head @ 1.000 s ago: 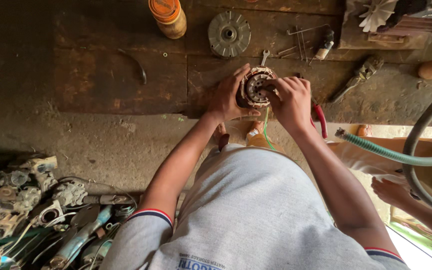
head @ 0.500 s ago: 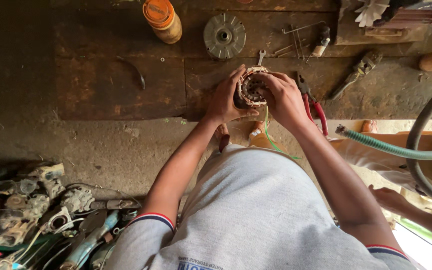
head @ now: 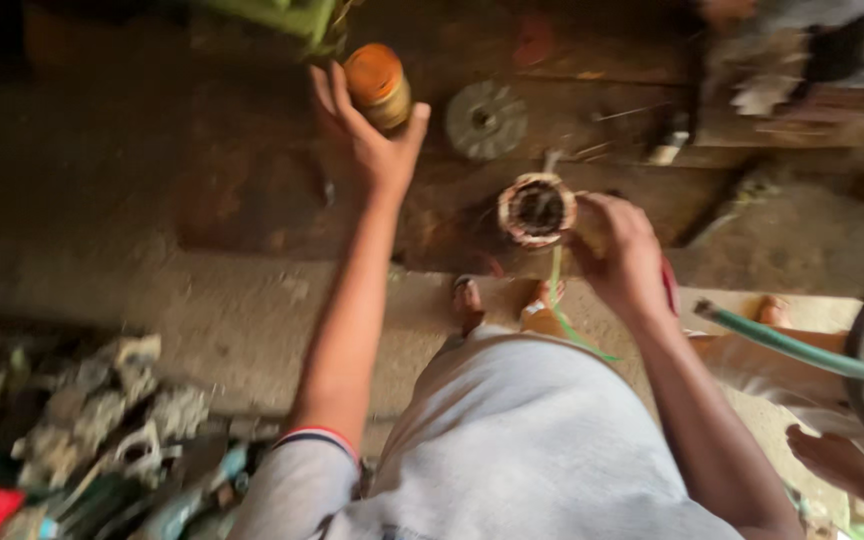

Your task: The person assembles a motor component by hand, inserting a rotor into a stator, applying adhesive from a small container, and fitting a metal cover. They use pliers to adjust wires and repeatedly check the fit of the parts on a cluttered wooden workbench.

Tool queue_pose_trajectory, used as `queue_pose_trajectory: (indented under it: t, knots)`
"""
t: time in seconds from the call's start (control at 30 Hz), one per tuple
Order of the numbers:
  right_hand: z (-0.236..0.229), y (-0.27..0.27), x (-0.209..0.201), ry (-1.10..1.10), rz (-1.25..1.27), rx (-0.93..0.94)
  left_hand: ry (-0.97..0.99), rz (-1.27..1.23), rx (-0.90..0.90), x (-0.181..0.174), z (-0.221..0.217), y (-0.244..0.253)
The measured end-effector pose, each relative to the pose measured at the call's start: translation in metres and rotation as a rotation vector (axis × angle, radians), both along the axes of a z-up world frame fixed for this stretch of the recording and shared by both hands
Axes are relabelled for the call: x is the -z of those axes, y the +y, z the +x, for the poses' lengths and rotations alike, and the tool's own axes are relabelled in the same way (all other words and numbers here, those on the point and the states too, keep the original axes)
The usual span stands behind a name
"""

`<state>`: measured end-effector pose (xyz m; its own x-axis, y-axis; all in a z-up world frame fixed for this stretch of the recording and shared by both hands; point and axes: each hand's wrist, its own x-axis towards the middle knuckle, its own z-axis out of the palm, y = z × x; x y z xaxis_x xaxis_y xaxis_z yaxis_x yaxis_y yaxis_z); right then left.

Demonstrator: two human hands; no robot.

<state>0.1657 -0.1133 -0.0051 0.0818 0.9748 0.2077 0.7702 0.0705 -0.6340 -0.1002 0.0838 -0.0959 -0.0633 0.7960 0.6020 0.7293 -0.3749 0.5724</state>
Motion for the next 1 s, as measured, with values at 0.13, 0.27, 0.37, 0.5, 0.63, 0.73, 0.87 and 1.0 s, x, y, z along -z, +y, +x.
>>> queue_pose_trajectory:
  t: [0.13, 0.27, 0.37, 0.5, 0.63, 0.73, 0.87, 1.0]
  knots:
    - [-0.007, 0.003, -0.009, 0.075, 0.018, -0.037, 0.207, -0.151, 0.291, -0.048, -0.018, 0.048]
    - [-0.005, -0.001, -0.037, 0.162, 0.208, -0.098, 0.145, -0.031, 0.506, -0.117, 0.001, 0.011]
    - [-0.004, -0.003, -0.059, 0.209, 0.308, -0.154, 0.165, -0.035, 0.715, -0.163, 0.017, -0.043]
    - [0.001, -0.005, -0.068, 0.457, 0.104, -0.454, 0.233, 0.099, 1.057, -0.197, 0.046, -0.097]
    - [-0.011, -0.016, -0.054, 0.534, 0.07, -0.367, 0.265, 0.202, 1.053, -0.2, 0.059, -0.105]
    - [-0.02, -0.026, -0.049, 0.386, 0.123, -0.215, 0.165, 0.123, 0.923, -0.186, 0.062, -0.119]
    - [-0.026, -0.029, -0.044, 0.147, 0.173, -0.078, 0.076, 0.008, 0.721, -0.166, 0.065, -0.136]
    - [-0.023, -0.021, -0.034, -0.156, 0.36, -0.015, 0.056, -0.242, 0.517, -0.142, 0.069, -0.131]
